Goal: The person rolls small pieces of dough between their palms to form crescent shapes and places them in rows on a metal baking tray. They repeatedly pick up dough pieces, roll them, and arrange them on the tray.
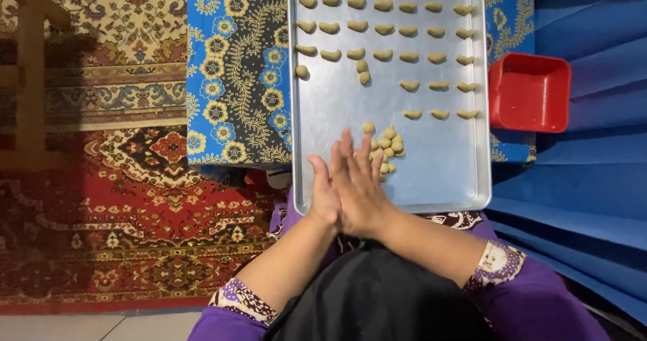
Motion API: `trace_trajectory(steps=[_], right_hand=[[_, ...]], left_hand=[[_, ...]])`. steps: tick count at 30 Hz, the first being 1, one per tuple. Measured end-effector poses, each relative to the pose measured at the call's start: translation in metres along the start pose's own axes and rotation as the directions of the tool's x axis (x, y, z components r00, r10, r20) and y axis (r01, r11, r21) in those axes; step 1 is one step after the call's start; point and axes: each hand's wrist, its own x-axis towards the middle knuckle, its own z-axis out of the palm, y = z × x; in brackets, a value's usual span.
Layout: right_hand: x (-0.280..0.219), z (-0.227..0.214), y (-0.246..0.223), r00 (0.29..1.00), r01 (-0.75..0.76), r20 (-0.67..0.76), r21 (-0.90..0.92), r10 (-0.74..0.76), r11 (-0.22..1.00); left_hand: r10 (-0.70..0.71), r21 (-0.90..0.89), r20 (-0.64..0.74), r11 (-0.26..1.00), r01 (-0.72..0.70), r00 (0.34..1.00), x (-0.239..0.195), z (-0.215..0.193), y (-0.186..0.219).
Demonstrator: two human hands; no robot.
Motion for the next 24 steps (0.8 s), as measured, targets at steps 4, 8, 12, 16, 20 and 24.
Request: trace_trajectory(steps=[4,8,12,16,20,24], right_hand=[[0.014,-0.018,0.027,0.999,-0.035,0.014,0.257,0.033,0.966],[0.014,-0.047,0.044,0.986,-0.155,0.05,0.636,0.16,0.756],[0.003,-0.066,0.025,0.941,-0.092,-0.269,0.379,0.205,0.921],[-0.012,-0.047,0.013,0.953,-0.023,-0.278,0.33,0.12,0.944],[-0.009,-0.054,0.007,0.956,-0.036,-0.256,0.375,0.141,0.926],[-0.008,-0.072,0.007,0.978,-0.154,-0.055,0.462,0.202,0.873]], left_hand=[[-0.002,-0.01,0.044,1.0,0.003,0.999,-0.002,-0.003,0.005],[-0.152,-0.33,0.086,0.928,0.172,0.985,0.006,-0.055,-0.016],[-0.174,-0.461,0.001,0.874,0.155,0.985,-0.002,-0.031,0.0],[-0.171,-0.277,-0.106,0.951,0.136,0.98,0.005,-0.075,-0.024],[-0.041,-0.035,-0.124,0.999,0.037,0.991,0.003,-0.048,-0.019],[0.054,0.399,-0.089,0.917,-0.014,0.995,0.005,-0.045,-0.012]])
